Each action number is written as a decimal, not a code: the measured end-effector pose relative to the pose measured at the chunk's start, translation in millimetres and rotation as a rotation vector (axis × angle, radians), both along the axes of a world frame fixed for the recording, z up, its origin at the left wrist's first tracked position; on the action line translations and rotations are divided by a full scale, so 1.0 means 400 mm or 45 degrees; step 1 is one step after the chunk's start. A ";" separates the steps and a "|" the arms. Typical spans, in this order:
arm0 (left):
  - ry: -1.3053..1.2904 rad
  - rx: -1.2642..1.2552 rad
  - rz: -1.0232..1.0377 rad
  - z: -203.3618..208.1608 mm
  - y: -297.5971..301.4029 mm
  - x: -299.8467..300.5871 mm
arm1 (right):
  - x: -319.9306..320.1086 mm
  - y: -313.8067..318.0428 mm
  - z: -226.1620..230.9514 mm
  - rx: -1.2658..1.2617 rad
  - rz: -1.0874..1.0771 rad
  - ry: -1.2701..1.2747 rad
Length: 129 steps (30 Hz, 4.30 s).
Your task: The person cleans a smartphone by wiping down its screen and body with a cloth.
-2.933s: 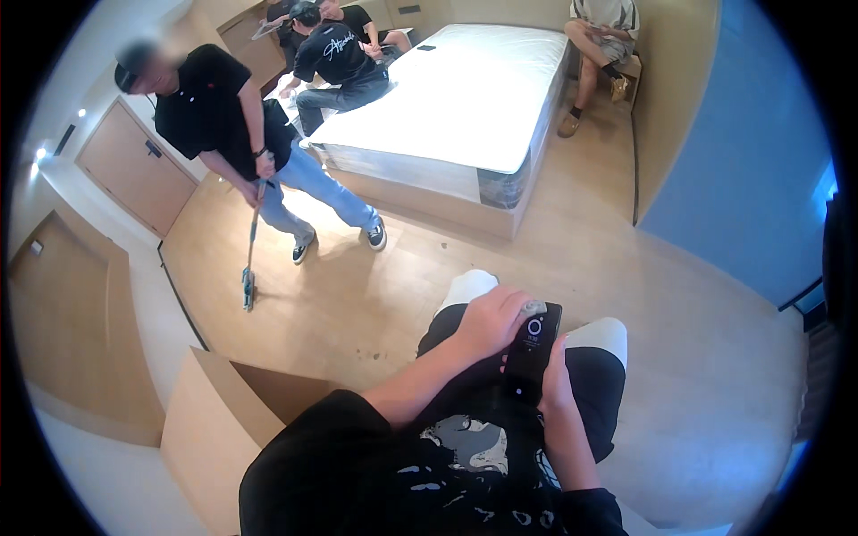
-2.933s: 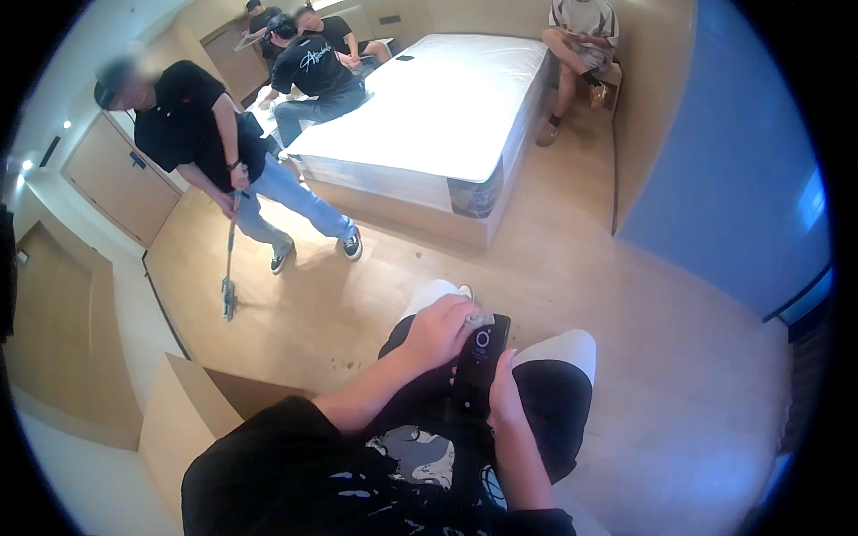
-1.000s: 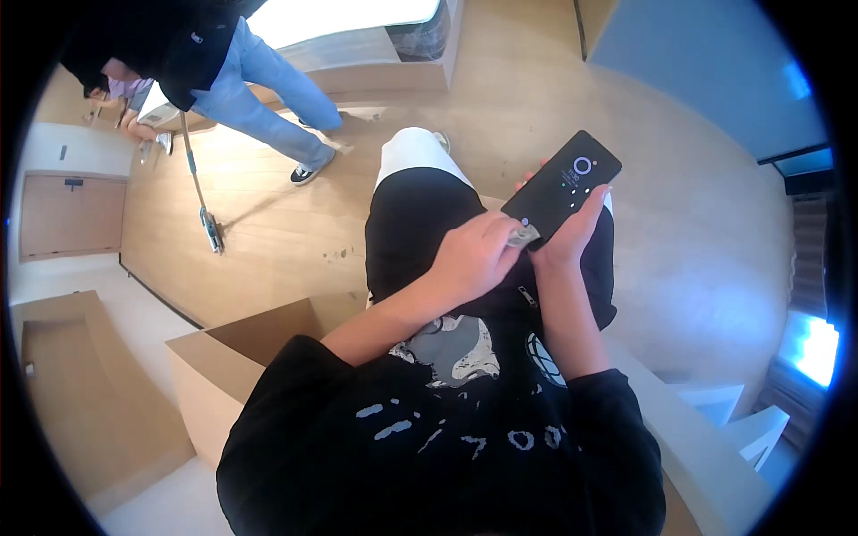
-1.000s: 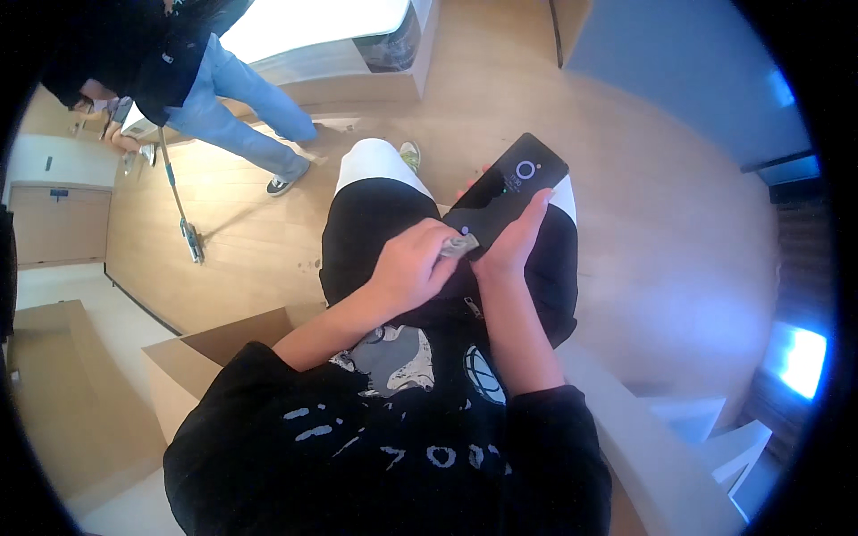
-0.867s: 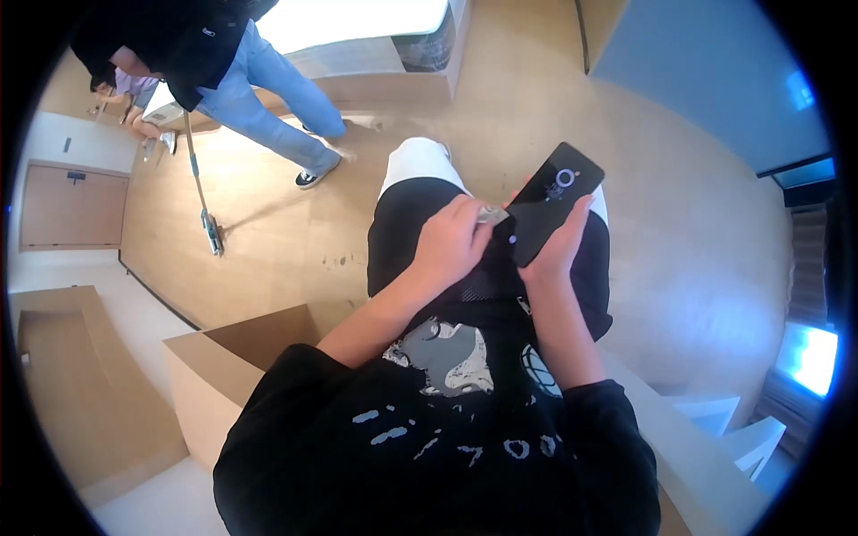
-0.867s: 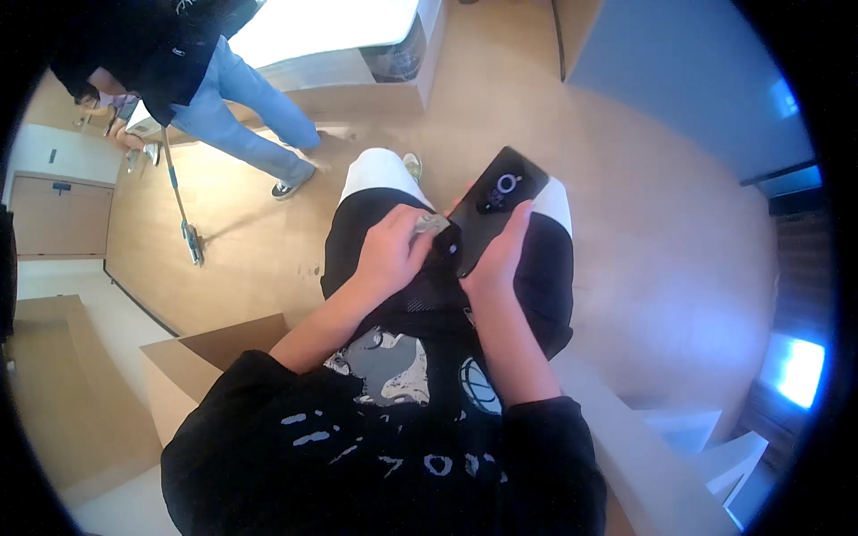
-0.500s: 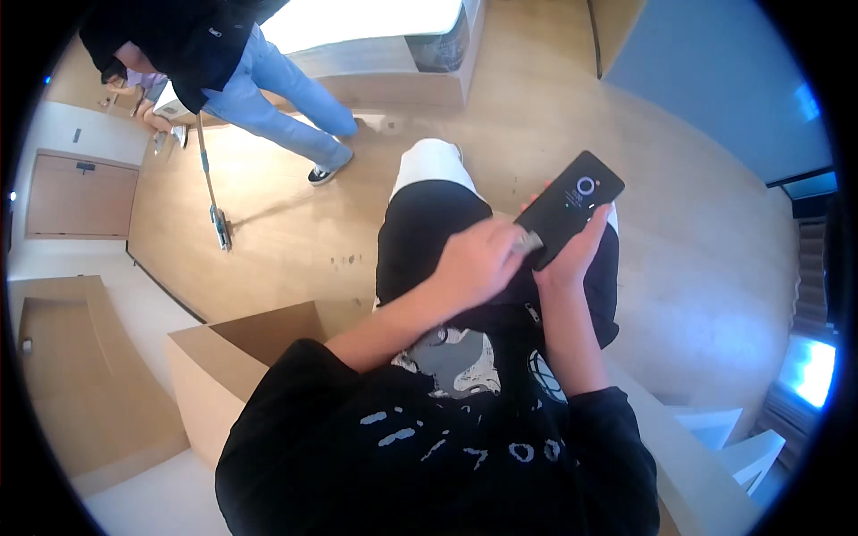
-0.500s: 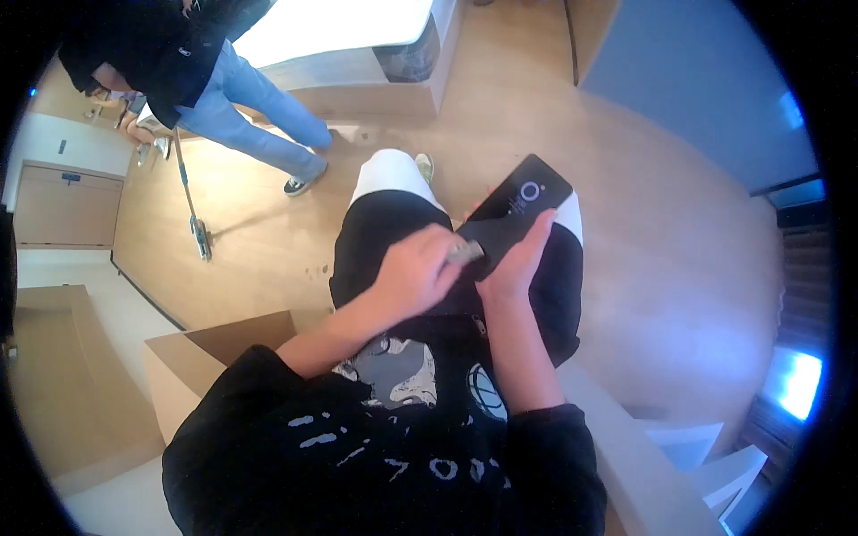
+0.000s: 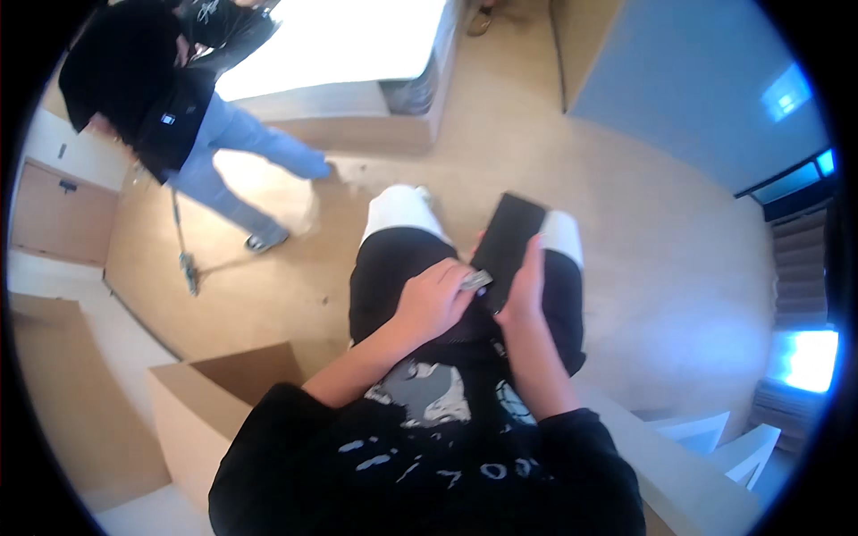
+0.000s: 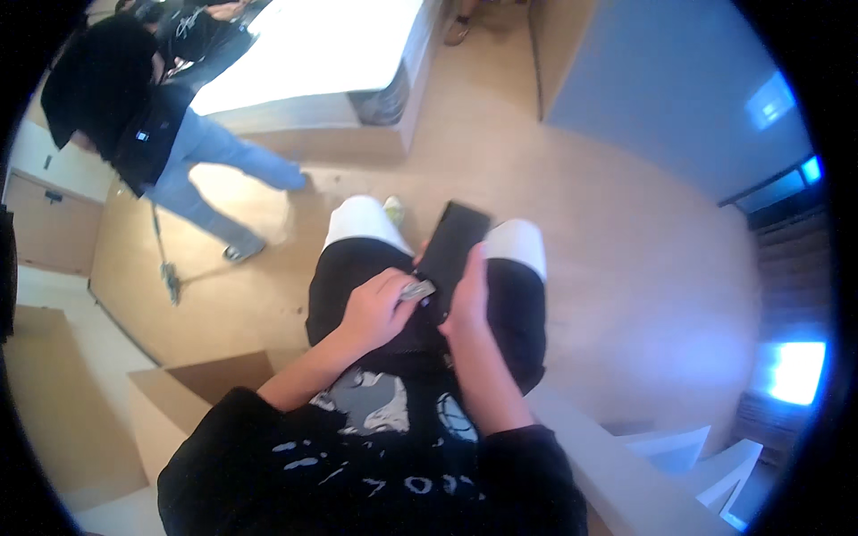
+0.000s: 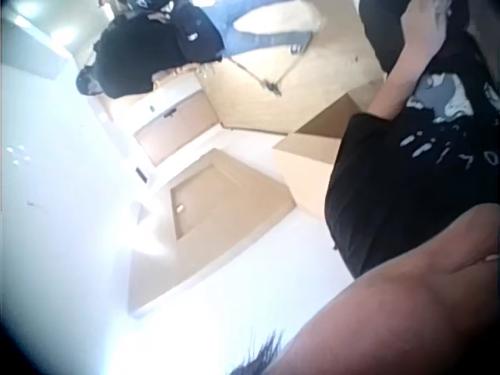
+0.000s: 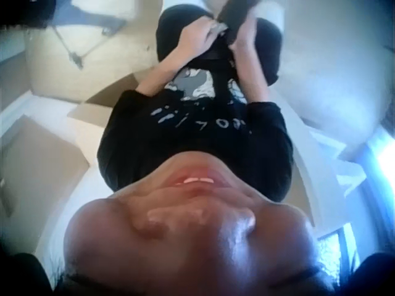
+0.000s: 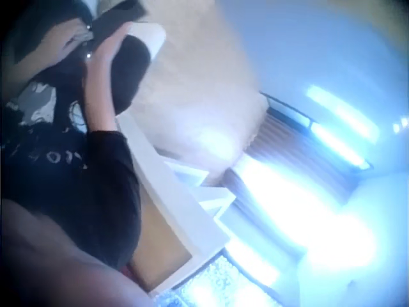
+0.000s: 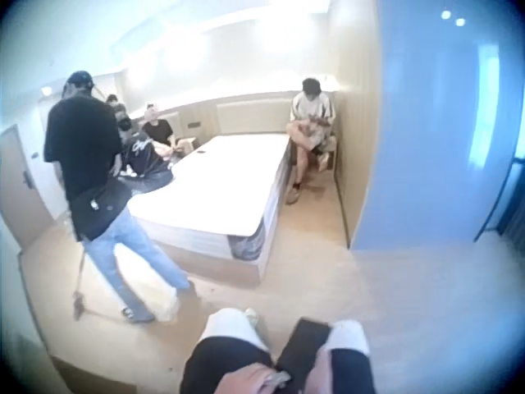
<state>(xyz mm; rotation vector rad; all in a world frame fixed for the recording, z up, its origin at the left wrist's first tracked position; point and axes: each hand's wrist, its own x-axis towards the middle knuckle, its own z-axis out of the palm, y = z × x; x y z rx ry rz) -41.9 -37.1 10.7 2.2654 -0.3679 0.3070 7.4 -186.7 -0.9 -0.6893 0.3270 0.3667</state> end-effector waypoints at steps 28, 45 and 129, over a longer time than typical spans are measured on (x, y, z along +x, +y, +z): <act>-0.335 0.081 -0.085 0.027 -0.010 0.063 | -0.025 0.019 0.044 0.070 0.358 0.239; -0.257 0.051 -0.130 -0.018 0.028 -0.015 | -0.055 0.029 0.010 -0.008 0.371 0.209; -0.972 0.486 -0.991 0.777 -0.096 -0.202 | -0.281 -0.048 0.184 0.449 0.213 0.496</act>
